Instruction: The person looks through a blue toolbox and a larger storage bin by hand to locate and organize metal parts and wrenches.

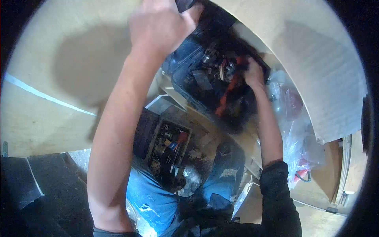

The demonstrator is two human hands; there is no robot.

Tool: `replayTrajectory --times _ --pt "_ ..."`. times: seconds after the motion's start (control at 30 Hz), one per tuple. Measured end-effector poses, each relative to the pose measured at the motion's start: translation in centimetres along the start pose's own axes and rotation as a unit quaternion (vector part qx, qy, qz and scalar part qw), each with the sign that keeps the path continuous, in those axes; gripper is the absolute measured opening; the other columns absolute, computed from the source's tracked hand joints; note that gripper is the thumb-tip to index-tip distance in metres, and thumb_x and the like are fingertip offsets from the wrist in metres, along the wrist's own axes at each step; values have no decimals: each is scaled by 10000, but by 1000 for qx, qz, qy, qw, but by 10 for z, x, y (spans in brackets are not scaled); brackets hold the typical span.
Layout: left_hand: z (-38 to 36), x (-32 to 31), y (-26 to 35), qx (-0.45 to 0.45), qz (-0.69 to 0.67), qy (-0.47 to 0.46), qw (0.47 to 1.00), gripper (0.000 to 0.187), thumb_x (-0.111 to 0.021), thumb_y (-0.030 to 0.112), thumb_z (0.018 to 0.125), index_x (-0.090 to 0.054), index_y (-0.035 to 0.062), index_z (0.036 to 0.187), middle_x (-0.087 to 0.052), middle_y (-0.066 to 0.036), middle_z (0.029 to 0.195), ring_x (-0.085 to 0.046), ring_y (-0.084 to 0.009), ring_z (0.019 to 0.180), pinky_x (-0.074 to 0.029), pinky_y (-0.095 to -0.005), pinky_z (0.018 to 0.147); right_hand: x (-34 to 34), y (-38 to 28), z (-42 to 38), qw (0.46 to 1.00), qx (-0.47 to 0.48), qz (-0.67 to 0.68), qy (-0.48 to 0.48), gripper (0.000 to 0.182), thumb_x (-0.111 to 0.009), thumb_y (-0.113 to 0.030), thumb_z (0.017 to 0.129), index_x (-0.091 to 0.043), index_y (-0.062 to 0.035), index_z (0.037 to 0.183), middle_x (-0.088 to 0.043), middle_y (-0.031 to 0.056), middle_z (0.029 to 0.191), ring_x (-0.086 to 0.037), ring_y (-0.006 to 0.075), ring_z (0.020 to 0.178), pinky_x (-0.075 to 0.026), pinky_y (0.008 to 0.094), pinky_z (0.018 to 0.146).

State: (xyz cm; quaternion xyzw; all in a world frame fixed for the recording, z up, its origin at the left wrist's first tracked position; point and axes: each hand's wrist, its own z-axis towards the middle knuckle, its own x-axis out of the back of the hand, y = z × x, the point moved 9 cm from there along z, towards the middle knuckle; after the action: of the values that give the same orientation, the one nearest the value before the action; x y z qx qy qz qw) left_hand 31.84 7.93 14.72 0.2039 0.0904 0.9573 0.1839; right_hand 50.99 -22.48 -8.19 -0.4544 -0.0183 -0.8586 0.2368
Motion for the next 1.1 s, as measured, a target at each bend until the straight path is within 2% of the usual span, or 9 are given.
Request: replayTrajectory --times 0.17,0.2,0.27,0.37,0.57,0.77,0.83,0.97,1.1 --pt "3 8 6 -13 -24 27 999 519 -773 203 805 -508 -3 1201 -661 -270 983 -642 -466 941 -511 -516 801 25 27 -5 983 -37 182 16 500 -727 -13 795 -602 -58 1277 -709 136 1001 -679 236 923 -524 345 848" --pt "3 6 5 -9 -15 16 1000 522 -773 205 806 -508 -3 1204 -660 -271 988 -642 -464 947 -511 -514 807 39 21 1 963 -85 254 -14 491 -718 1 803 -606 -59 1277 -707 125 1015 -674 229 930 -521 341 851" --pt "3 2 3 0 1 -5 1000 529 -773 209 806 -507 -3 1211 -658 -274 999 -640 -461 961 -511 -511 818 54 22 4 960 -109 252 45 443 -706 17 841 -630 -59 1270 -688 93 1095 -646 187 1018 -507 311 878" --pt "3 4 5 -18 7 12 1000 524 -769 201 807 -508 -2 1214 -654 -277 1015 -639 -458 969 -513 -507 824 45 31 9 943 -154 294 -8 413 -707 10 859 -645 -48 1263 -664 91 1156 -621 177 1084 -492 294 918" --pt "1 4 4 -16 6 17 1000 526 -762 208 813 -506 6 1225 -657 -270 1022 -638 -459 974 -512 -505 828 60 27 1 905 -128 402 45 396 -673 29 877 -639 -23 1268 -645 83 1218 -610 181 1123 -477 291 961" --pt "1 7 10 -19 14 22 999 537 -768 213 812 -502 -8 1223 -655 -274 1008 -638 -461 963 -512 -506 824 83 57 3 906 -118 396 91 463 -654 39 884 -586 6 1340 -613 136 1332 -584 202 1204 -439 284 1028" --pt "1 6 7 -16 16 18 1000 542 -771 212 810 -500 -14 1221 -656 -273 1001 -639 -460 961 -512 -505 824 73 76 2 869 -192 446 96 459 -655 33 882 -589 18 1336 -603 154 1351 -576 207 1221 -431 290 1040" --pt "1 4 5 -14 21 13 1000 548 -770 207 809 -498 -20 1227 -655 -271 1005 -640 -456 970 -509 -503 831 52 119 20 940 -138 280 140 434 -658 23 874 -617 13 1305 -629 157 1318 -594 214 1201 -465 325 1012" --pt "2 4 6 -27 19 15 999 538 -759 197 814 -501 -22 1233 -650 -278 1028 -633 -461 990 -506 -503 842 35 66 31 969 -144 197 46 413 -712 -53 841 -648 1 1246 -675 203 1207 -654 305 1095 -511 403 948"
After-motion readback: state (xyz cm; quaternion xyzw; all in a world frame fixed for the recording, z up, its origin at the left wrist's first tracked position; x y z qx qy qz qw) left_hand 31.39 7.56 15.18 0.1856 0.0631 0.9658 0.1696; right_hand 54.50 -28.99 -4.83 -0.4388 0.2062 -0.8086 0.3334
